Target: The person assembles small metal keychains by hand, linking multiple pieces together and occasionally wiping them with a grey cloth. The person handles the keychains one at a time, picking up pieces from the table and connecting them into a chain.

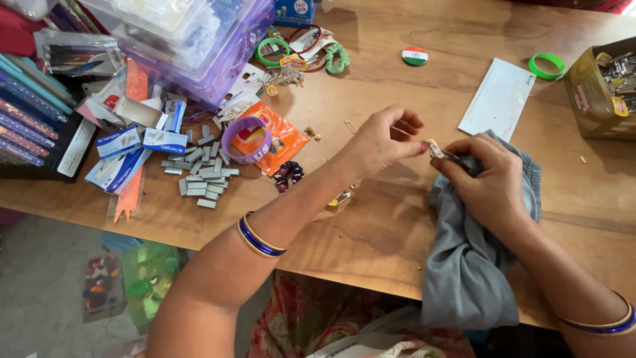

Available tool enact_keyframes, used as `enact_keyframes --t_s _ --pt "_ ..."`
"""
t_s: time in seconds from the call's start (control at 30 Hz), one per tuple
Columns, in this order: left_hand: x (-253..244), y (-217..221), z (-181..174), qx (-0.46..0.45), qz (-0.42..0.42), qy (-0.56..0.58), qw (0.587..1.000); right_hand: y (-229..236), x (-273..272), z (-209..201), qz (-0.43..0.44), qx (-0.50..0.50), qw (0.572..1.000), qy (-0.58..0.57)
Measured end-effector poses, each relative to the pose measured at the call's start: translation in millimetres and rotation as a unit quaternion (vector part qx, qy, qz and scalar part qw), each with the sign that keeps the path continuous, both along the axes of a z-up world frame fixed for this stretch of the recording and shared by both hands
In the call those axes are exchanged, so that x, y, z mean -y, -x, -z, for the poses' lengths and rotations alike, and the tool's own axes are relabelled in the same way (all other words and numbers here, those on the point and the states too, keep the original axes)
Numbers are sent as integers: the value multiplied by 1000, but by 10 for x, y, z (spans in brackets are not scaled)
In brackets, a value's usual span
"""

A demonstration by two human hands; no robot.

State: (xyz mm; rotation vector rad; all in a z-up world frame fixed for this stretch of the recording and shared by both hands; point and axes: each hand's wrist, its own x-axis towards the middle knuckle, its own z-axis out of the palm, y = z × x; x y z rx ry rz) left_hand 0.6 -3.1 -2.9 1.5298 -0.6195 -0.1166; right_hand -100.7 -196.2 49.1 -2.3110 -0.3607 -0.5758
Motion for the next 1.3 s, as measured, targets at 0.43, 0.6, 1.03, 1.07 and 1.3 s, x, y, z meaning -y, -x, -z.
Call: enact_keyframes --t_s 0.43,0.6,1.03,1.07,1.3 --pt "67 92 -32 -201 111 24 973 80 -50 -56 -27 36 997 67" --pt "95 -34 140 -238 109 84 961 -37 145 -4 -40 -79 996 -14" --pt "123 94 106 -197 92 23 976 4 75 88 -6 3 1000 -18" --pt "138 98 104 -201 107 40 973 33 19 61 -50 19 999 3" --pt "42 70 -16 -168 109 -22 979 -21 38 -62 -21 -43 997 54"
